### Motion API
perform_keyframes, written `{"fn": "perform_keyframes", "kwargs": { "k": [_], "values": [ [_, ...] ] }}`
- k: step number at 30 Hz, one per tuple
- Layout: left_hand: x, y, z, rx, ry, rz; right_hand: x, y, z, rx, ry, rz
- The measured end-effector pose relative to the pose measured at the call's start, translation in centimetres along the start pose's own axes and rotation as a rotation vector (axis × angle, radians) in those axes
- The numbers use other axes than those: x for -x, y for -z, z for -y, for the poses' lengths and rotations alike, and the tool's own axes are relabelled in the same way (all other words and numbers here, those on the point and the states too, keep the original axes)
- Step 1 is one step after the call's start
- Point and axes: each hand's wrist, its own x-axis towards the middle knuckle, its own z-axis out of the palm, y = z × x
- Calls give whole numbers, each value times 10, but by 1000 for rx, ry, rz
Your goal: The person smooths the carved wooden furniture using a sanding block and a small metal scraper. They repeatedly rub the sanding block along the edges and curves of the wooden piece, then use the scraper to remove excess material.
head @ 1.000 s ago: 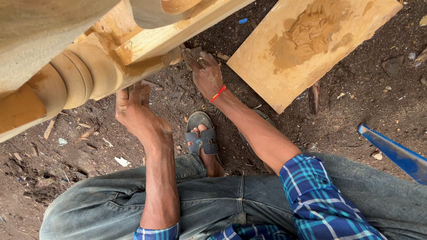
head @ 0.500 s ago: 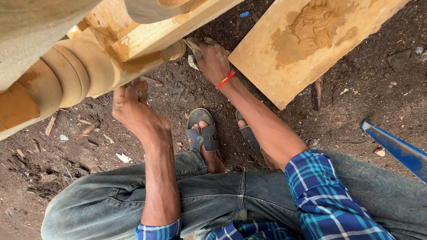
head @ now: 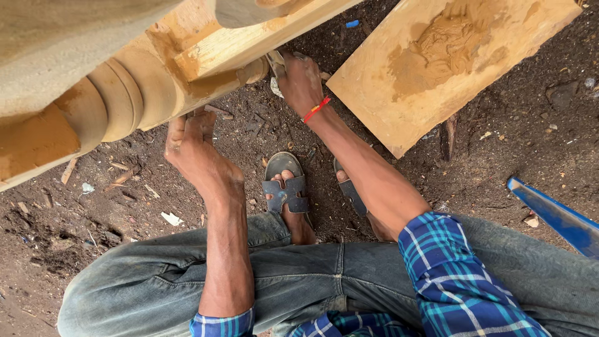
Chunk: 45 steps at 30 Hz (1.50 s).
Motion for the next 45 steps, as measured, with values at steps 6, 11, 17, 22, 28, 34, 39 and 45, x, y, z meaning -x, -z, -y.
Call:
{"fn": "perform_keyframes", "kwargs": {
  "k": [6, 11, 17, 22, 28, 34, 39, 45],
  "values": [
    [0, 2, 6, 30, -19, 2, 22, 4, 22, 77, 88, 72],
    [1, 0, -2, 25, -3, -14, 16, 8, 29, 92, 205, -40],
    [3, -5, -1, -29, -20, -18, 13, -1, 19, 148, 274, -60],
    [5, -5, 1, -35, -59, -3, 14, -8, 25, 208, 298, -30],
    [5, -7, 1, -21, -63, -13, 16, -24, 29, 320, 353, -107],
    [3, 1, 3, 24, -48, 15, -11, -32, 8, 195, -14, 35],
    [-2, 2, 4, 104, -10, 5, -39, 0, -43, -299, -266, 49],
    [7, -13, -9, -70, 1, -39, -22, 12, -60, -1082, -733, 94]
  ]
}}
